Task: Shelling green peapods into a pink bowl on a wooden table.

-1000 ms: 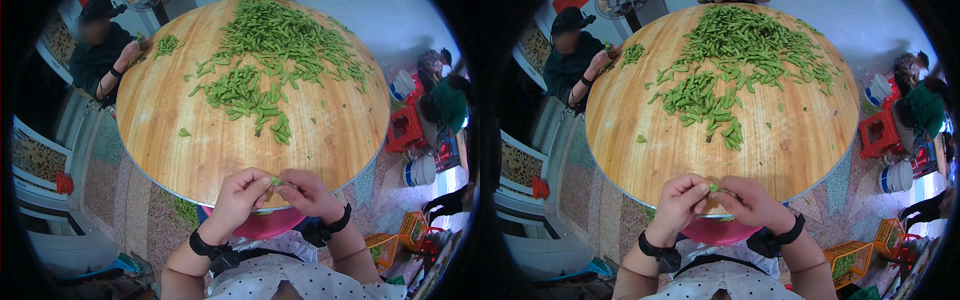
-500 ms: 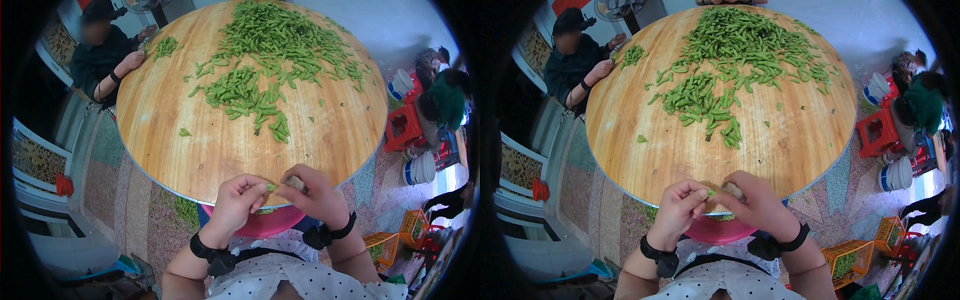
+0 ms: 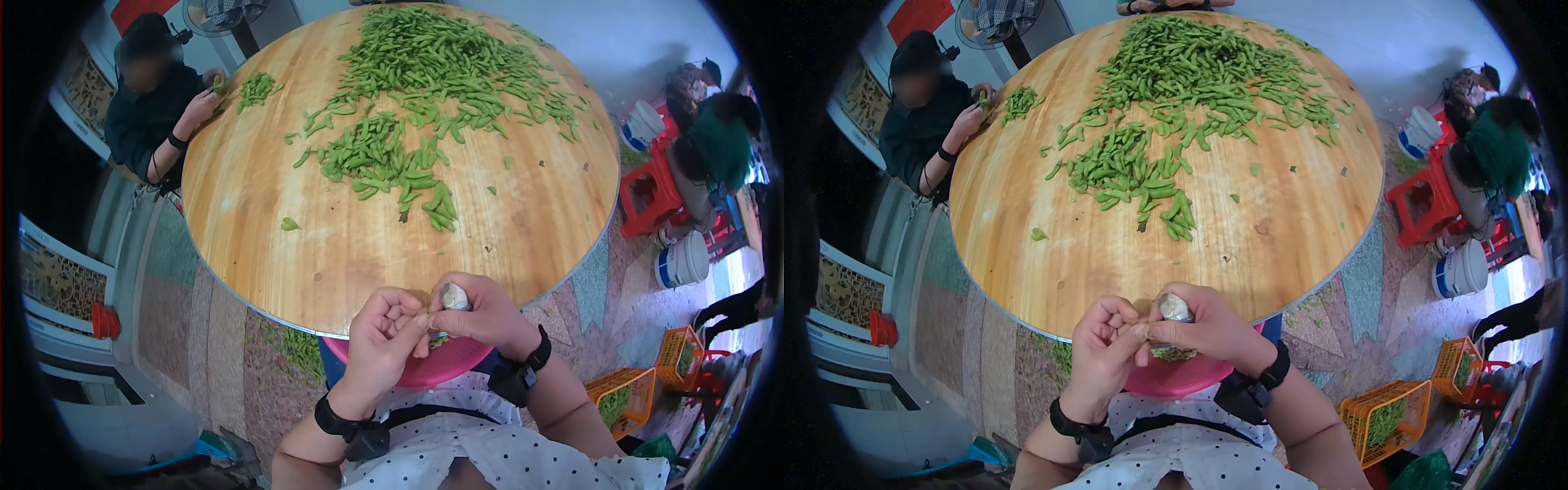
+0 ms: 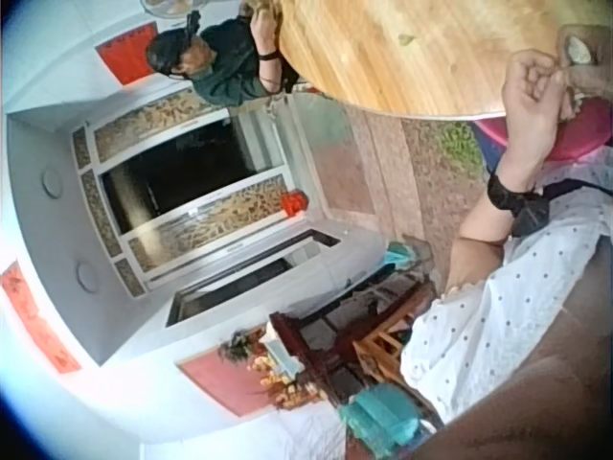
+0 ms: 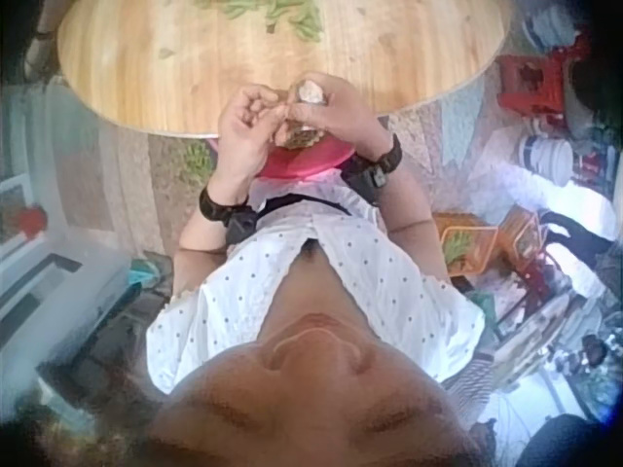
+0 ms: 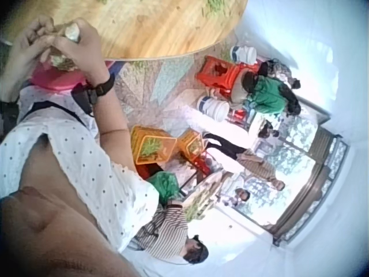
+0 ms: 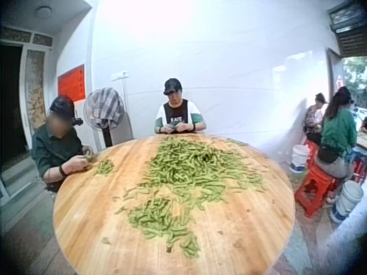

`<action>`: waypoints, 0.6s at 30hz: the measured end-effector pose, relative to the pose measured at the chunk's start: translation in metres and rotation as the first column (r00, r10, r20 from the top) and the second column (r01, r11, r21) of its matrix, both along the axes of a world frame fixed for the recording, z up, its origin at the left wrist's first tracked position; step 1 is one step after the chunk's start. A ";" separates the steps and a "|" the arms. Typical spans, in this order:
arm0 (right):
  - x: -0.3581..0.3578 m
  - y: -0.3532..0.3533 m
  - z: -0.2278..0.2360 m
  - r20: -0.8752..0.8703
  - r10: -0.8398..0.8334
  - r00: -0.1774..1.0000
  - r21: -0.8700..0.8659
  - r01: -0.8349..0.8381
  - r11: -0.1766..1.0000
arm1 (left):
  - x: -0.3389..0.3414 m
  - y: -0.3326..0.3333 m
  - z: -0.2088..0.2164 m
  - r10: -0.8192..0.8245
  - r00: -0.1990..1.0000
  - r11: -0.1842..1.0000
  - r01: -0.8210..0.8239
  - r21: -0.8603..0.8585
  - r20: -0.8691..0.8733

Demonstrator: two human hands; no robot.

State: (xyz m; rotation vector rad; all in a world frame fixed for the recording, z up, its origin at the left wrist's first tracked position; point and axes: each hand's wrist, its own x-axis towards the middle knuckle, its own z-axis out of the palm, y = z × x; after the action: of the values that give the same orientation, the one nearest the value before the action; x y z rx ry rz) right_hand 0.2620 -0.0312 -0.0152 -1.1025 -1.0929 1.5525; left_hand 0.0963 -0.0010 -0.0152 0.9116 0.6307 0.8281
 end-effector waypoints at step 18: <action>-0.026 0.003 0.006 0.497 -0.068 0.865 0.363 -0.136 0.922 | -0.030 -0.013 0.009 0.018 0.941 0.962 0.077 0.263 -0.338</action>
State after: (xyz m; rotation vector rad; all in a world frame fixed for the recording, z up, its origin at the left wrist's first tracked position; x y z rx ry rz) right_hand 0.2357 -0.0281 -0.0088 -1.2388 -1.6988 1.0155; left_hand 0.0664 -0.0144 -0.0059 1.3309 0.8101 0.7474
